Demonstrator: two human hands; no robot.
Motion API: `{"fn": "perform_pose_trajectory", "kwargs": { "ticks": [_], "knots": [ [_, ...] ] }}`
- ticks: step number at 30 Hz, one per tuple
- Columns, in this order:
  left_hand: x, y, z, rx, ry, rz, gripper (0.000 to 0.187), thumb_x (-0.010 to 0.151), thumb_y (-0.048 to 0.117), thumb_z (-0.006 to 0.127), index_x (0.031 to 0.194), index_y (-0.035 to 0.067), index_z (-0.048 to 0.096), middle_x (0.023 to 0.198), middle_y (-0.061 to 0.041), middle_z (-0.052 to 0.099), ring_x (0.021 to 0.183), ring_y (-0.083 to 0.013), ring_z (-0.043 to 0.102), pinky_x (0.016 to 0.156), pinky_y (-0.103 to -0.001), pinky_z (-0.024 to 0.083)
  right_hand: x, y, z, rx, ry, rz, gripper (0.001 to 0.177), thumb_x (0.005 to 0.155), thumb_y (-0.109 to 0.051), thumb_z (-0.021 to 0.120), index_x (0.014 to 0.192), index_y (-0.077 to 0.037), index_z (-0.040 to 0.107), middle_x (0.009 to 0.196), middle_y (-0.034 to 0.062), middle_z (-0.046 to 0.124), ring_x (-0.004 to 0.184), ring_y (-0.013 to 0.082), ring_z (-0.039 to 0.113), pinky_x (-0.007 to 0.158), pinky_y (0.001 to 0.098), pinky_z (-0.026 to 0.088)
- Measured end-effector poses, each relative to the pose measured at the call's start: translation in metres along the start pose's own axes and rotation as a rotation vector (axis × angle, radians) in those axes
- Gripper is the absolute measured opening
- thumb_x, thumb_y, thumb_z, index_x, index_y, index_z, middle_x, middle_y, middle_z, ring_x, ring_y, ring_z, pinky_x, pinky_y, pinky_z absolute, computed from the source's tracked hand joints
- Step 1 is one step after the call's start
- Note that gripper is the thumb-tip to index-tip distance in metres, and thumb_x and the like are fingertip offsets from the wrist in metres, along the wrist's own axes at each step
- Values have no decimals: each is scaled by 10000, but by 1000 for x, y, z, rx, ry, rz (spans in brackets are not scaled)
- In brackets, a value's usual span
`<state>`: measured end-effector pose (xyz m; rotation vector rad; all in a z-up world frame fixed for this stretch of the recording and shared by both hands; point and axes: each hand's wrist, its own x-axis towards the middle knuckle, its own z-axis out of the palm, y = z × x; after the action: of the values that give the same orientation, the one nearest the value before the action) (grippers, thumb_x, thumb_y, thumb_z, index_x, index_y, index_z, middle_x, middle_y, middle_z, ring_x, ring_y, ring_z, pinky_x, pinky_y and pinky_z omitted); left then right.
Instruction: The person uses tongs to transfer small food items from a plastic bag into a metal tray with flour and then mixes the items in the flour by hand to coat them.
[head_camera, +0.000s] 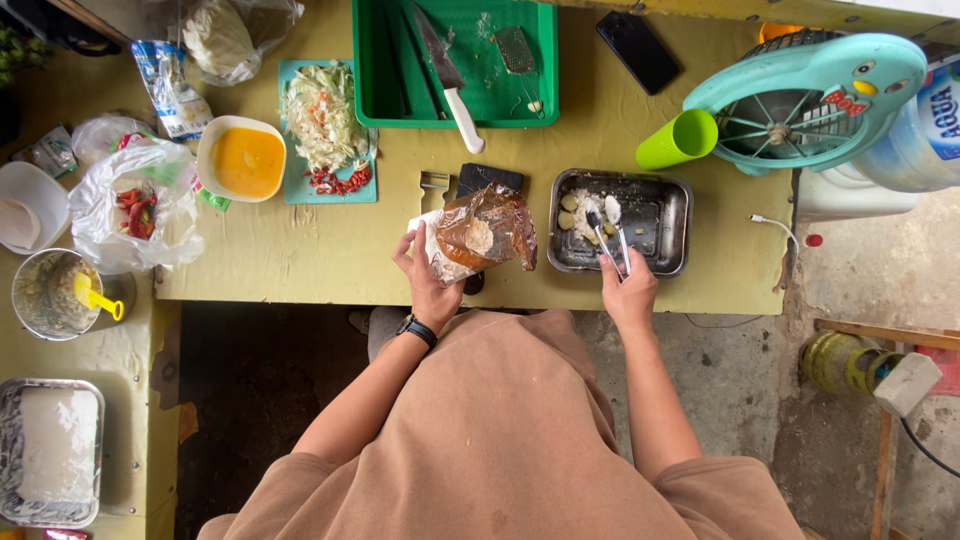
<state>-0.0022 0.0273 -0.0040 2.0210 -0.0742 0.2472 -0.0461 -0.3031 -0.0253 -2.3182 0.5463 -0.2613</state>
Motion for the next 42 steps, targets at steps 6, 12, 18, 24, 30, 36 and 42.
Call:
{"fn": "perform_pose_trajectory", "kwargs": {
  "ticks": [6, 12, 18, 24, 30, 36, 42],
  "knots": [
    [-4, -3, -2, 13, 22, 13, 1006, 794, 63, 832, 1616, 58, 251, 1498, -254, 292, 1414, -434, 324, 1176, -488, 387, 0, 14, 8, 3, -6, 40, 387, 948, -320, 777, 1144, 4, 696, 776, 119, 690, 660, 227, 648, 658, 367, 529],
    [1, -7, -6, -9, 23, 18, 997, 801, 65, 821, 1614, 52, 244, 1501, -265, 270, 1417, -432, 310, 1172, -482, 390, 0, -19, -2, 102, -11, 40, 393, 966, -297, 759, 1191, 15, 680, 770, 80, 683, 648, 155, 639, 633, 310, 524],
    [2, -9, -10, 8, 14, 71, 983, 800, 28, 797, 1615, 61, 248, 1514, -256, 277, 1433, -445, 294, 1181, -497, 380, -3, -103, -41, 123, -243, -237, 457, 951, -273, 745, 1291, 14, 640, 754, 80, 688, 600, 147, 619, 547, 337, 499],
    [5, -3, -11, 7, -36, 130, 982, 786, 20, 792, 1610, 71, 262, 1510, -270, 221, 1448, -467, 291, 1181, -517, 409, -1, -175, -52, -55, -554, -466, 449, 911, -272, 738, 1274, -28, 635, 857, 156, 719, 703, 286, 693, 622, 412, 552],
    [5, 5, -9, 18, -116, 200, 1017, 753, 49, 835, 1599, 81, 272, 1505, -253, 216, 1449, -474, 285, 1169, -530, 428, 6, -201, -39, -161, -702, -518, 422, 896, -300, 722, 1199, -22, 628, 1002, 224, 713, 934, 445, 674, 784, 512, 536],
    [7, 5, -4, -19, -108, 168, 1005, 774, 66, 840, 1608, 97, 280, 1511, -252, 210, 1416, -433, 370, 1163, -505, 451, 1, -196, -25, -156, -650, -535, 346, 905, -257, 710, 1142, -15, 637, 977, 215, 722, 909, 441, 685, 773, 508, 546],
    [5, 3, 3, -7, -65, 119, 1000, 771, 34, 812, 1610, 90, 272, 1496, -248, 228, 1439, -472, 319, 1175, -518, 436, -8, -189, -29, -91, -580, -405, 341, 922, -272, 706, 1152, -22, 679, 877, 193, 727, 766, 384, 714, 680, 473, 551]
  ]
}}
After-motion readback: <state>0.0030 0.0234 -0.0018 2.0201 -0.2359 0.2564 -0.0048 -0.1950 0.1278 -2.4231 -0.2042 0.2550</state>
